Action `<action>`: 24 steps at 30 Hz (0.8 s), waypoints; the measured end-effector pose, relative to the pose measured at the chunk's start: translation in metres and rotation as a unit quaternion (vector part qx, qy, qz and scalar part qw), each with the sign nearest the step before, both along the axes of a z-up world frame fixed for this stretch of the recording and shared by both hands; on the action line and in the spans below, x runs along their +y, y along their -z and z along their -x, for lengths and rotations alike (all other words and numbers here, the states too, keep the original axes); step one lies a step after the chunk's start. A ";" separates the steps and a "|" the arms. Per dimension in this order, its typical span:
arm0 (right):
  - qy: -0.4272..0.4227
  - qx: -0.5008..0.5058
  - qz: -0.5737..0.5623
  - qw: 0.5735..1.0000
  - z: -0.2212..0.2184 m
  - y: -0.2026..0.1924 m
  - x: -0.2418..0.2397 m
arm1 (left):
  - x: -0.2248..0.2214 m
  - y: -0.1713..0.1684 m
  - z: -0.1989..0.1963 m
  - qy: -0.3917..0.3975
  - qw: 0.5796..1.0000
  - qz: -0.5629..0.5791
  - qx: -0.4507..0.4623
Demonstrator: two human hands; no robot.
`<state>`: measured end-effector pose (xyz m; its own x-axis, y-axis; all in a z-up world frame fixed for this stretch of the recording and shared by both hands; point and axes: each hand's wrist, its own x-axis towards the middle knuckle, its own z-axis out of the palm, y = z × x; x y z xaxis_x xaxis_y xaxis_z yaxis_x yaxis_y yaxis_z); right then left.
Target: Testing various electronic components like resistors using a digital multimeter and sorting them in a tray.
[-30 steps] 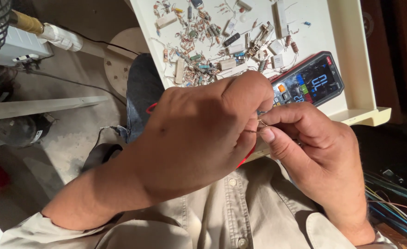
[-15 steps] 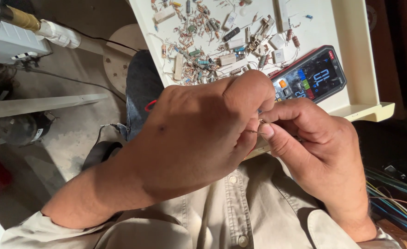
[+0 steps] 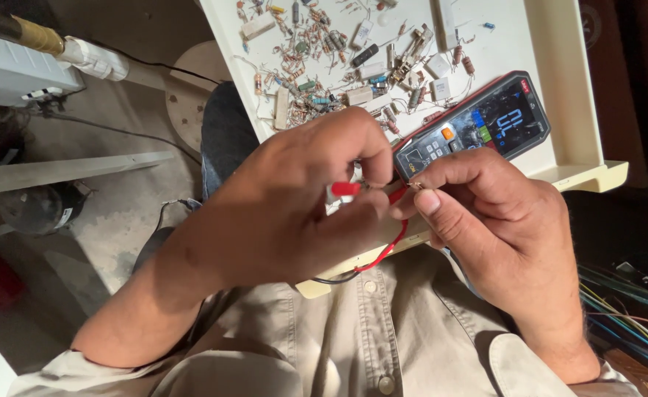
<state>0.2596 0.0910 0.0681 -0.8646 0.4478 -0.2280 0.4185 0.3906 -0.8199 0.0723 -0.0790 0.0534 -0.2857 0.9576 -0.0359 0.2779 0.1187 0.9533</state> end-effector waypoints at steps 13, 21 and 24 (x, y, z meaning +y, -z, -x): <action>0.038 0.064 0.025 0.997 -0.008 0.007 -0.008 | -0.009 0.000 -0.027 -0.056 0.998 -0.023 -0.014; 0.032 0.092 -0.079 0.992 -0.019 0.022 -0.008 | 0.003 -0.002 -0.036 -0.106 0.916 0.091 -0.376; 0.018 0.101 -0.109 0.989 -0.020 0.026 -0.007 | 0.006 0.001 -0.039 -0.107 0.896 0.086 -0.422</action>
<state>0.2801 0.0838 0.0418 -0.8651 0.4988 0.0530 0.2720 0.5553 -0.7859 0.1116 -0.0730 0.0522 -0.2627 0.8439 -0.4678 -0.5806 0.2490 0.7752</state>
